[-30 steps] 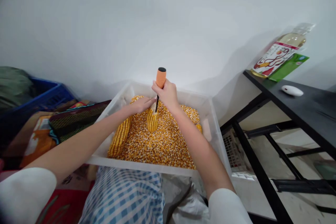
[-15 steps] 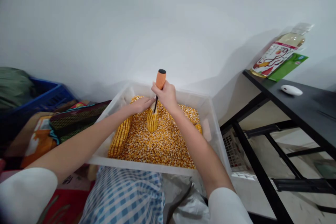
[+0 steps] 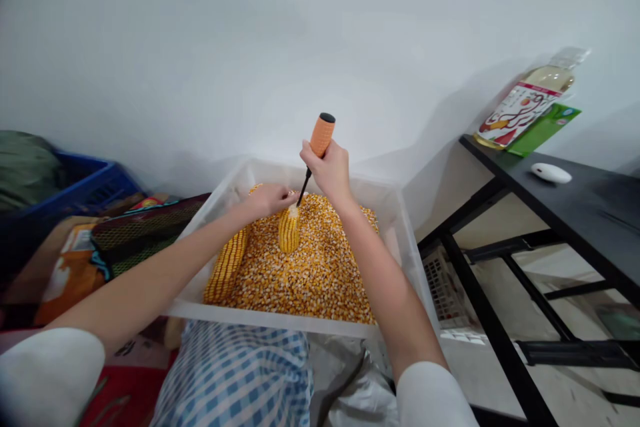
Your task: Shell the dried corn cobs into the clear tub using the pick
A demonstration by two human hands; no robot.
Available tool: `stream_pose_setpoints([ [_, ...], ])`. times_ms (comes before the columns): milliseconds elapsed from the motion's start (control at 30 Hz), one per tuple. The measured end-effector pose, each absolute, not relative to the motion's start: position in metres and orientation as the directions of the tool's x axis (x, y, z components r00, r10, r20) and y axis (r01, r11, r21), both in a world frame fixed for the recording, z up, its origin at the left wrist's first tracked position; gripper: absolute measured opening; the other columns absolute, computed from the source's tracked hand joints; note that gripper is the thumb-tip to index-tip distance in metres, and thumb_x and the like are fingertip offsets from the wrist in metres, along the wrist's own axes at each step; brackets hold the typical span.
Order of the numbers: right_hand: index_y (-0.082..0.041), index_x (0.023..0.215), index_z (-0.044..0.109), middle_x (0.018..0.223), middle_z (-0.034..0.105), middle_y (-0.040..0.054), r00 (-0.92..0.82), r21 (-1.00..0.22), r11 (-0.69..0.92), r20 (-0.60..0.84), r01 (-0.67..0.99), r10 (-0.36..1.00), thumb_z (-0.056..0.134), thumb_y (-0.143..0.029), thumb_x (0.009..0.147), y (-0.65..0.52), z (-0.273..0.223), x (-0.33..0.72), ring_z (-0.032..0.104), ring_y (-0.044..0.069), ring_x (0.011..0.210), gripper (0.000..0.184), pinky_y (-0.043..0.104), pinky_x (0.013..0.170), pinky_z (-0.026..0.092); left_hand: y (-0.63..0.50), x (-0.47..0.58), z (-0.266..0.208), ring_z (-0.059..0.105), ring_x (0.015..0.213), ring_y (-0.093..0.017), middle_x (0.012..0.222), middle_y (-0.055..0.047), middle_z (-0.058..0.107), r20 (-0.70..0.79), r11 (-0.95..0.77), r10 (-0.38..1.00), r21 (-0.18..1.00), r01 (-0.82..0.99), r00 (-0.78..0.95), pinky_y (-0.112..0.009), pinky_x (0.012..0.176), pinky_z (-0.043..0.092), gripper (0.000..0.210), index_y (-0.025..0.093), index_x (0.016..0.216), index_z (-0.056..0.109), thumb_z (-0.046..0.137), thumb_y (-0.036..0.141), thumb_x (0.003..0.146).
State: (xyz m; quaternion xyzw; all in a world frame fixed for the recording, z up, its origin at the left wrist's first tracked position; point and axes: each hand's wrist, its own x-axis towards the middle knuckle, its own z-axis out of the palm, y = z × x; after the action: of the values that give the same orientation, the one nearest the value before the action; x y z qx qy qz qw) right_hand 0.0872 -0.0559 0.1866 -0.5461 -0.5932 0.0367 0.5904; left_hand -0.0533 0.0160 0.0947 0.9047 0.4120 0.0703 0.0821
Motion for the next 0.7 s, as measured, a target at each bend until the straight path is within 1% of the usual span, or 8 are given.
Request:
stream_pose_setpoints([
  [100,-0.018,0.057,0.038,0.05,0.032,-0.0055,0.271,-0.695,0.399,0.644,0.598,0.716,0.052,-0.041,0.075,-0.056,0.187,0.088,0.028,0.006,0.047,0.033,0.022,0.043,0.02,0.011,-0.054,0.099,0.055,0.057,-0.019,0.061,-0.009,0.061,0.072,-0.674,0.737,0.154,0.722,0.672,-0.028,0.056,0.033,0.072,0.015,0.065,0.063,0.012,0.064,0.081],
  [233,-0.018,0.057,0.038,0.051,0.032,-0.0054,0.239,-0.688,0.406,0.639,0.602,0.731,0.052,-0.042,0.075,-0.056,0.187,0.089,0.028,0.006,0.047,0.033,0.022,0.043,0.02,0.004,-0.062,0.108,0.057,0.068,-0.02,0.073,-0.009,0.063,0.146,-0.789,0.615,0.134,0.6,0.775,-0.028,0.063,0.035,0.069,0.015,0.079,0.062,0.008,0.057,0.085],
  [333,-0.018,0.058,0.039,0.051,0.032,-0.0053,0.228,-0.682,0.411,0.643,0.605,0.731,0.052,-0.043,0.075,-0.057,0.185,0.087,0.028,0.006,0.048,0.033,0.022,0.044,0.02,0.003,-0.065,0.112,0.057,0.076,-0.02,0.08,-0.008,0.064,0.141,-0.822,0.57,0.124,0.556,0.81,-0.028,0.069,0.036,0.064,0.015,0.088,0.06,0.009,0.053,0.086],
  [433,-0.018,0.058,0.039,0.051,0.033,-0.0053,0.219,-0.688,0.407,0.631,0.6,0.744,0.053,-0.042,0.075,-0.057,0.18,0.082,0.028,0.006,0.047,0.033,0.022,0.044,0.02,0.009,-0.065,0.112,0.057,0.079,-0.02,0.085,-0.01,0.064,0.124,-0.801,0.599,0.106,0.589,0.791,-0.029,0.072,0.037,0.062,0.015,0.087,0.062,0.014,0.054,0.085],
  [533,-0.018,0.057,0.038,0.051,0.032,-0.0053,0.227,-0.688,0.416,0.64,0.595,0.734,0.053,-0.043,0.074,-0.058,0.176,0.077,0.028,0.006,0.047,0.033,0.023,0.044,0.02,0.015,-0.063,0.109,0.058,0.075,-0.022,0.076,-0.012,0.064,0.083,-0.742,0.67,0.109,0.661,0.738,-0.03,0.069,0.037,0.066,0.013,0.075,0.065,0.017,0.058,0.082],
  [633,-0.018,0.058,0.038,0.052,0.032,-0.0051,0.265,-0.694,0.427,0.656,0.58,0.707,0.051,-0.044,0.075,-0.06,0.174,0.072,0.028,0.006,0.048,0.033,0.023,0.044,0.021,0.017,-0.065,0.108,0.059,0.07,-0.021,0.07,-0.011,0.063,0.013,-0.703,0.705,0.143,0.697,0.709,-0.029,0.066,0.038,0.071,0.013,0.072,0.065,0.014,0.061,0.081],
  [700,-0.019,0.058,0.037,0.052,0.032,-0.0051,0.279,-0.701,0.425,0.654,0.573,0.703,0.051,-0.044,0.075,-0.061,0.174,0.07,0.028,0.006,0.048,0.034,0.023,0.044,0.022,0.017,-0.067,0.109,0.059,0.071,-0.021,0.073,-0.011,0.064,-0.013,-0.701,0.7,0.178,0.691,0.714,-0.029,0.067,0.039,0.073,0.013,0.075,0.065,0.011,0.062,0.081],
])
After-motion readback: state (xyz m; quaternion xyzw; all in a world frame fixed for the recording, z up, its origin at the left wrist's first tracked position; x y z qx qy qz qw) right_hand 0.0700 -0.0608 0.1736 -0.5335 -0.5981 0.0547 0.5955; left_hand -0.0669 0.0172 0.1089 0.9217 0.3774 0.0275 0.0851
